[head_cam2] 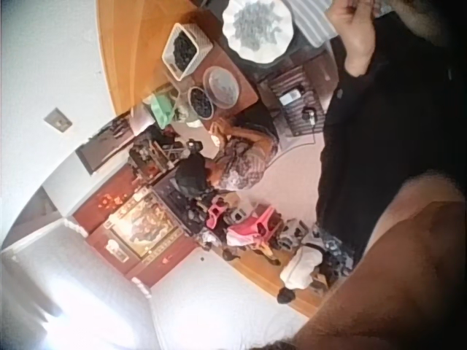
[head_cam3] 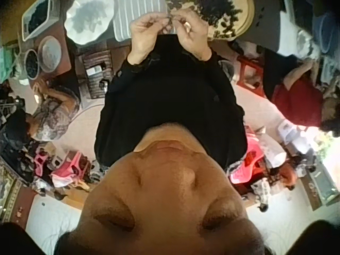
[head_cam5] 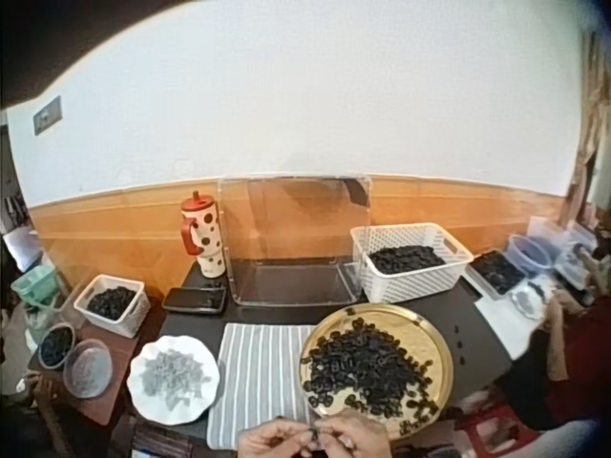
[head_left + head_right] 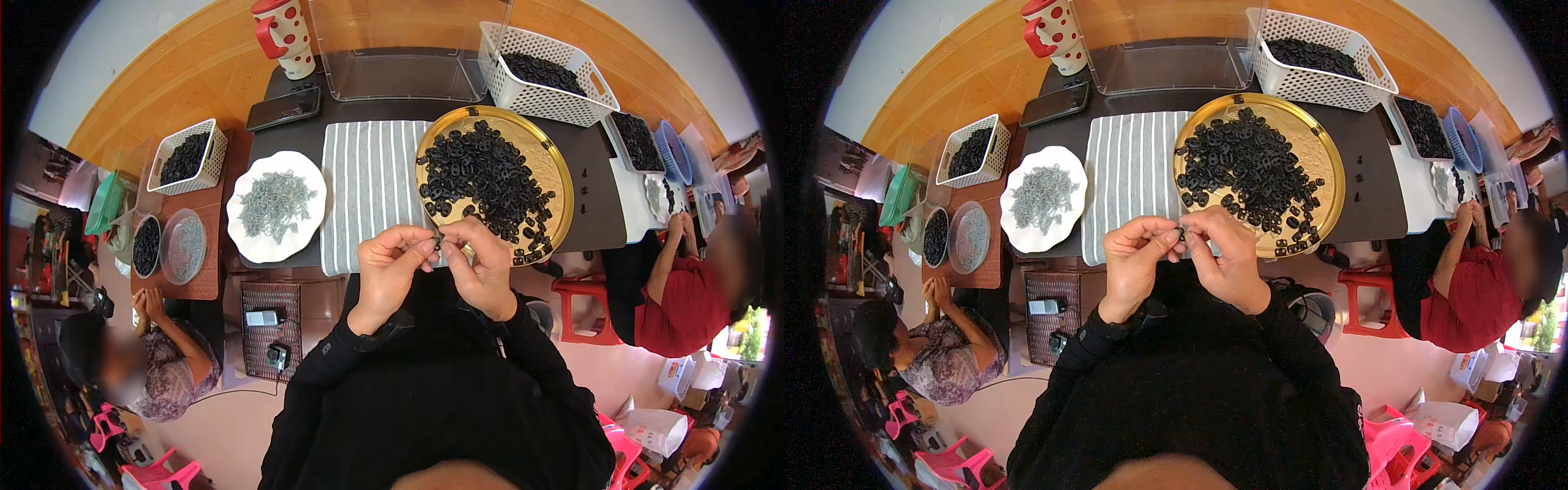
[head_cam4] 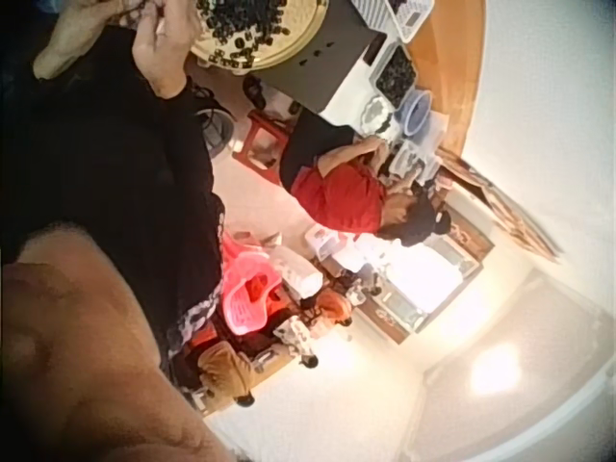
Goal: The person picks up black plastic components from a tray, joins them with metal pins from a plate, and places the assembled units onto a striped cloth. They repeat this process, occasionally reaching into a white basket to retrieve more black components.
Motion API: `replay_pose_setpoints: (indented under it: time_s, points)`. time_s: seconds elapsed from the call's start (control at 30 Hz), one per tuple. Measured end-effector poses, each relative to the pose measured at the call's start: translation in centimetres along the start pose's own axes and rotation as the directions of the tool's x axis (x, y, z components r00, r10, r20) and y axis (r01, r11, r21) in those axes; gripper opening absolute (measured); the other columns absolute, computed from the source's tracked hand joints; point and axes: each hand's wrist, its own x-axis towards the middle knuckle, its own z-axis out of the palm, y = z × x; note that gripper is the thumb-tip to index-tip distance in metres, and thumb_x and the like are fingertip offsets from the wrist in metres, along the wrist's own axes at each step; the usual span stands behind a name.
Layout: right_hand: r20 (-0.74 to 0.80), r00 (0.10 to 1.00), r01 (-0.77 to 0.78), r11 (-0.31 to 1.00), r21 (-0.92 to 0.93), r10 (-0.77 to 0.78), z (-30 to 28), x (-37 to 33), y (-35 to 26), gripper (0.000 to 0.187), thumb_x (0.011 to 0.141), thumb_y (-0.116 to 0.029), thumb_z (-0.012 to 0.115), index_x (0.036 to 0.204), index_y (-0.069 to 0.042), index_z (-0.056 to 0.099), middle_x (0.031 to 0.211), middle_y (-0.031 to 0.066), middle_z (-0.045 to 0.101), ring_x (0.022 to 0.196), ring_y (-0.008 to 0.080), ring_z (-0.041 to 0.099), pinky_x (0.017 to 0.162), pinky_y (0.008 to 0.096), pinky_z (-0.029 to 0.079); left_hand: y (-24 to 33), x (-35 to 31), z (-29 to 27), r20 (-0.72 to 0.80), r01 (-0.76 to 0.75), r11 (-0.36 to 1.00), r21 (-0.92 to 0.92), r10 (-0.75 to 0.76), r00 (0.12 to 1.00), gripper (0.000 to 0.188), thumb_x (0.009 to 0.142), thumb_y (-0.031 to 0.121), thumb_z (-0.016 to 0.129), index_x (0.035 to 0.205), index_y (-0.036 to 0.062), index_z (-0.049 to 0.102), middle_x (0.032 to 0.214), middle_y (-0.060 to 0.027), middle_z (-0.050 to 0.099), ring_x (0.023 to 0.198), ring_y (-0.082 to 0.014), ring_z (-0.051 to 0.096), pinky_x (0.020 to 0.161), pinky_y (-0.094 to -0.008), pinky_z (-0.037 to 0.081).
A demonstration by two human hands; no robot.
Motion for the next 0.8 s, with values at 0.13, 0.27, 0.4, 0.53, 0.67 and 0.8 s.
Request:
replay_pose_setpoints:
  time_s: [0.13, 0.27, 0.4, 0.53, 0.67, 0.8]
  points:
    - [0.036, 0.993, 0.110, 0.992, -0.063, -0.108, 0.1, 0.4, -0.1, 0.023, 0.080, 0.014, 0.058, 0.099, 0.002, 0.062, 0.076, 0.0076, 0.059, 0.067, 0.0142, 0.055, 0.060, 0.0252, 0.042, -0.5, -0.5, 0.1, -0.036, -0.008, 0.999, 0.036, 0.009, 0.999, 0.011, 0.089, -0.003, 0.063, 0.099, -0.0038, 0.067, 0.081, -0.0074, 0.068, 0.070, -0.0095, 0.063, 0.061, -0.0216, 0.052]
    - [0.051, 0.995, 0.089, 0.994, -0.070, -0.085, 0.5, 0.1, 0.2, 0.020, 0.080, 0.012, 0.059, 0.097, 0.001, 0.061, 0.079, 0.0101, 0.059, 0.068, 0.0199, 0.059, 0.061, 0.0275, 0.046, -0.7, -0.7, 0.2, -0.068, -0.045, 0.999, 0.027, 0.047, 0.997, 0.011, 0.089, -0.004, 0.062, 0.099, -0.0040, 0.067, 0.081, -0.0073, 0.068, 0.070, -0.0103, 0.063, 0.062, -0.0218, 0.051]
    - [0.059, 0.998, -0.018, 1.000, 0.022, 0.017, 0.6, -0.5, 1.0, 0.016, 0.083, 0.010, 0.059, 0.096, 0.001, 0.061, 0.080, 0.0103, 0.060, 0.069, 0.0186, 0.059, 0.061, 0.0273, 0.046, -0.8, -0.6, 0.2, -0.083, -0.049, 0.999, -0.003, 0.049, 0.995, 0.013, 0.090, -0.004, 0.061, 0.101, -0.0035, 0.067, 0.082, -0.0052, 0.067, 0.071, -0.0082, 0.060, 0.064, -0.0215, 0.049]
    - [0.046, 0.998, -0.052, 0.997, 0.060, 0.050, 0.6, -0.5, 0.7, 0.013, 0.084, 0.009, 0.059, 0.094, 0.002, 0.061, 0.081, 0.0106, 0.059, 0.069, 0.0183, 0.059, 0.061, 0.0276, 0.046, -1.0, -0.7, -0.3, -0.082, -0.022, 1.000, 0.020, 0.023, 0.996, 0.013, 0.090, -0.004, 0.061, 0.102, -0.0032, 0.067, 0.083, -0.0045, 0.066, 0.072, -0.0077, 0.059, 0.065, -0.0216, 0.048]
    - [0.073, 0.996, 0.061, 0.990, -0.129, -0.051, 0.5, -0.4, 0.7, 0.012, 0.083, 0.010, 0.060, 0.092, 0.002, 0.059, 0.082, 0.0127, 0.057, 0.069, 0.0229, 0.059, 0.062, 0.0308, 0.047, -0.8, -0.7, -0.3, -0.079, -0.006, 1.000, 0.027, 0.008, 0.997, 0.012, 0.091, -0.004, 0.060, 0.101, -0.0034, 0.067, 0.083, -0.0049, 0.066, 0.071, -0.0082, 0.059, 0.065, -0.0215, 0.049]
    - [0.068, 0.995, 0.087, 0.975, -0.203, -0.074, 1.2, -0.4, 1.0, 0.012, 0.082, 0.010, 0.060, 0.091, 0.002, 0.057, 0.086, 0.0145, 0.055, 0.071, 0.0270, 0.058, 0.062, 0.0329, 0.047, -0.8, -0.6, -0.4, -0.061, -0.026, 1.000, 0.013, 0.026, 0.998, 0.011, 0.091, -0.004, 0.060, 0.100, -0.0038, 0.066, 0.083, -0.0057, 0.067, 0.070, -0.0086, 0.060, 0.064, -0.0217, 0.050]
